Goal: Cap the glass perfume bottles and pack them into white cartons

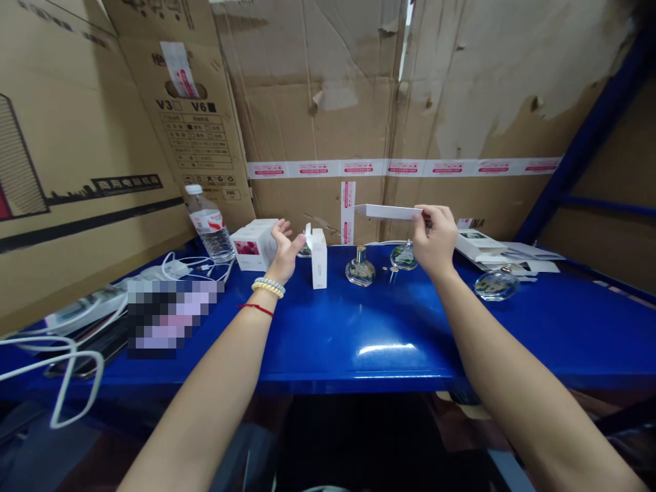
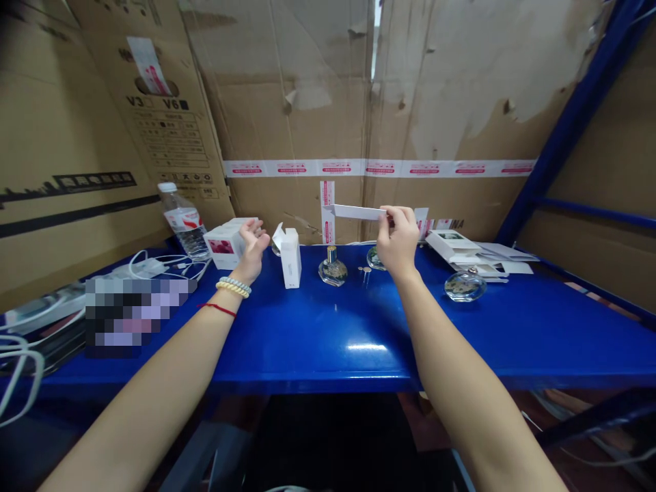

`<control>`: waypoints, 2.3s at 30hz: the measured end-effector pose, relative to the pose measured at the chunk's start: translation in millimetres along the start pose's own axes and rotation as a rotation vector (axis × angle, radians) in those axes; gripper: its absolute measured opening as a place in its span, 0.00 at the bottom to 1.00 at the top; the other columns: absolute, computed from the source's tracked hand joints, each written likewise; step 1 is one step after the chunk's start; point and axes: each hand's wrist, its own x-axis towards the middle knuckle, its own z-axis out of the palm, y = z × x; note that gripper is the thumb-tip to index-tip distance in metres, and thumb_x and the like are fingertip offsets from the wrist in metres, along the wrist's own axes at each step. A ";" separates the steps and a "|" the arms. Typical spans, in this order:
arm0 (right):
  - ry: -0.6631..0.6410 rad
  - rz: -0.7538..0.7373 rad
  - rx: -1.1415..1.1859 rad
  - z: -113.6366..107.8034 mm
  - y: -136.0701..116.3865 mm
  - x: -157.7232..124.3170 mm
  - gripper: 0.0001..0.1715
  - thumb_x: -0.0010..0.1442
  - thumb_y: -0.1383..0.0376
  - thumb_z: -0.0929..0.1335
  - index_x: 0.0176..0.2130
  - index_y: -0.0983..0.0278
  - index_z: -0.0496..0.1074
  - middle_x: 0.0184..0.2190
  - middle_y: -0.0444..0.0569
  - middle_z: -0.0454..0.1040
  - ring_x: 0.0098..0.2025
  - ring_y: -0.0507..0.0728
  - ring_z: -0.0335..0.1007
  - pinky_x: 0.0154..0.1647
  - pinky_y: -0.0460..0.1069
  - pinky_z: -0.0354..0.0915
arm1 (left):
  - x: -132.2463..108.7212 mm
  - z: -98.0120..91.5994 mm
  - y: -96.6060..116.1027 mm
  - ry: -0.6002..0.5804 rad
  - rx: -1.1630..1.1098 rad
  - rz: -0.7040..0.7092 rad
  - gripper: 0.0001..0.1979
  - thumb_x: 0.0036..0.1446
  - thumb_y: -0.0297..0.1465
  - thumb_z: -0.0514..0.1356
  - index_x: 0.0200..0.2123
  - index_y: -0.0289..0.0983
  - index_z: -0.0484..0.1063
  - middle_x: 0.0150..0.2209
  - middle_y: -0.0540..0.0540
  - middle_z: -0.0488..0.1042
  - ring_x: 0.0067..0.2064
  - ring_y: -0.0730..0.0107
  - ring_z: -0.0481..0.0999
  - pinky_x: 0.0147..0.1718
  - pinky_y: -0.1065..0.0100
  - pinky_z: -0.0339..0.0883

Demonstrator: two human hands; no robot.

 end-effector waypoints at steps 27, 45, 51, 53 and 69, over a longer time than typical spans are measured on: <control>-0.014 0.088 0.039 0.1 4.3 0.2 0.12 0.60 0.62 0.64 0.37 0.64 0.75 0.37 0.53 0.73 0.38 0.56 0.70 0.42 0.54 0.71 | -2.8 3.9 -0.2 0.046 0.104 0.075 0.39 0.47 0.61 0.55 0.53 0.42 0.53 0.59 0.36 0.56 0.57 0.53 0.64 0.58 0.47 0.61; 0.023 0.099 0.039 -2.2 11.3 4.0 0.10 0.57 0.63 0.65 0.36 0.63 0.75 0.36 0.51 0.74 0.39 0.56 0.71 0.43 0.54 0.70 | -6.1 7.1 11.2 0.141 0.223 0.184 0.38 0.49 0.60 0.53 0.55 0.41 0.53 0.59 0.38 0.55 0.58 0.56 0.62 0.60 0.51 0.58; 0.070 0.504 0.533 6.2 28.0 12.8 0.13 0.50 0.57 0.67 0.33 0.63 0.69 0.30 0.46 0.69 0.27 0.51 0.65 0.27 0.49 0.66 | -15.5 16.6 32.4 0.212 0.305 0.470 0.32 0.51 0.55 0.54 0.52 0.40 0.54 0.59 0.37 0.54 0.58 0.56 0.60 0.56 0.52 0.60; 0.086 0.561 0.687 6.6 32.1 15.9 0.12 0.48 0.56 0.66 0.29 0.62 0.64 0.25 0.43 0.64 0.24 0.50 0.60 0.22 0.46 0.60 | -21.3 20.7 43.3 0.225 0.335 0.526 0.28 0.52 0.52 0.55 0.49 0.40 0.57 0.57 0.37 0.58 0.59 0.55 0.61 0.56 0.51 0.60; -0.325 0.488 1.165 -4.6 -22.0 -0.9 0.12 0.39 0.67 0.69 0.19 0.63 0.59 0.20 0.41 0.58 0.26 0.50 0.62 0.34 0.50 0.59 | -78.1 93.2 81.9 -0.663 -0.366 -0.406 0.25 0.54 0.50 0.56 0.40 0.33 0.68 0.25 0.45 0.74 0.22 0.65 0.73 0.19 0.65 0.68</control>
